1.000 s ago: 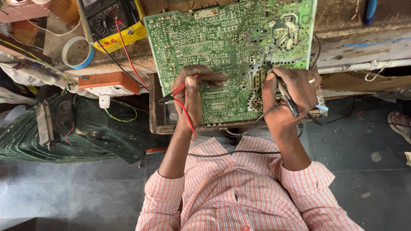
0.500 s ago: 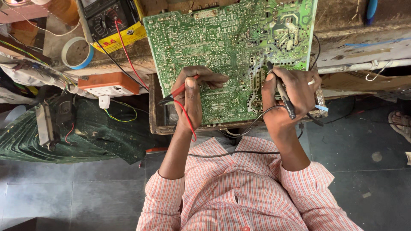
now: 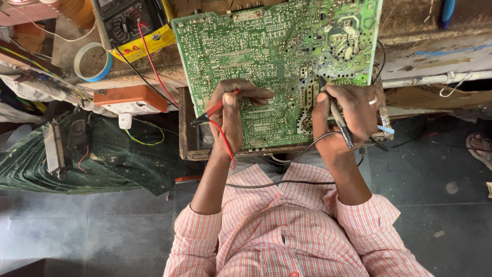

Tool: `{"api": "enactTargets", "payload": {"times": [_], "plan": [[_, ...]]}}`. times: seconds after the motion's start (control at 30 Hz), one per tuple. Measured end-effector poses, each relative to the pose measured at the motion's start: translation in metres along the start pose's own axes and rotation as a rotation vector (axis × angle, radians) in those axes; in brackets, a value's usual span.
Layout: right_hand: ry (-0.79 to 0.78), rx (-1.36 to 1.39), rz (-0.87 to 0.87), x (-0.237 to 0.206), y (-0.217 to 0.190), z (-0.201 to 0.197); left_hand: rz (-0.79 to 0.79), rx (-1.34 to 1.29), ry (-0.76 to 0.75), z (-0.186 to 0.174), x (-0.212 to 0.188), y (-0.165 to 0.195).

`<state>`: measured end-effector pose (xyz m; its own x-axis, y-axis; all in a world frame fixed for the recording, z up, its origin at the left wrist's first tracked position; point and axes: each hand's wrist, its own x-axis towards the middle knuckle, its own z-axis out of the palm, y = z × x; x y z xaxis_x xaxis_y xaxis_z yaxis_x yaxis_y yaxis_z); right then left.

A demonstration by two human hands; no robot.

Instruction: The person uses a soldering iron and a multimeter to work on a green circuit board. They repeatedly apply the soldering iron to various points on the board and use the multimeter probes to test connections.

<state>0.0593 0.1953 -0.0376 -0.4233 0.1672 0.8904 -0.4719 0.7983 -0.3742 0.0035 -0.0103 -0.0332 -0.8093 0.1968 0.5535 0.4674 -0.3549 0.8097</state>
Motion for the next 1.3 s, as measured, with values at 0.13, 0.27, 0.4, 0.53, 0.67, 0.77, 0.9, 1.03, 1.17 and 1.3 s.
{"api": "enactTargets", "payload": {"times": [0.13, 0.27, 0.4, 0.53, 0.67, 0.77, 0.9, 1.03, 1.17, 1.3], "plan": [[-0.041, 0.005, -0.022, 0.003, -0.001, 0.000, -0.015, -0.014, -0.002, -0.001, 0.000, 0.000], [-0.070, -0.007, -0.014, 0.004, 0.000, 0.001, -0.001, -0.006, -0.005, -0.001, 0.001, -0.001], [-0.065, -0.005, -0.003, 0.003, 0.001, 0.003, -0.003, 0.009, 0.002, -0.001, 0.001, -0.002], [-0.038, 0.021, -0.015, 0.003, 0.003, 0.007, 0.004, 0.005, -0.006, -0.001, 0.001, -0.003], [-0.047, 0.001, -0.009, 0.003, 0.003, 0.006, 0.000, -0.001, -0.004, -0.001, 0.001, -0.003], [-0.063, 0.007, 0.011, 0.004, 0.000, 0.005, -0.002, -0.001, 0.001, -0.002, 0.001, -0.003], [-0.068, 0.001, 0.012, 0.006, -0.004, 0.003, 0.001, -0.013, -0.007, -0.003, 0.002, -0.002], [-0.075, -0.008, 0.014, 0.010, -0.005, 0.004, 0.012, 0.002, -0.001, -0.003, 0.002, -0.002], [-0.063, 0.005, 0.008, 0.011, -0.007, 0.004, 0.009, 0.000, 0.003, -0.003, 0.002, -0.002], [-0.079, 0.001, 0.020, 0.011, -0.008, 0.004, 0.001, 0.006, 0.009, -0.003, 0.003, -0.001]]}}
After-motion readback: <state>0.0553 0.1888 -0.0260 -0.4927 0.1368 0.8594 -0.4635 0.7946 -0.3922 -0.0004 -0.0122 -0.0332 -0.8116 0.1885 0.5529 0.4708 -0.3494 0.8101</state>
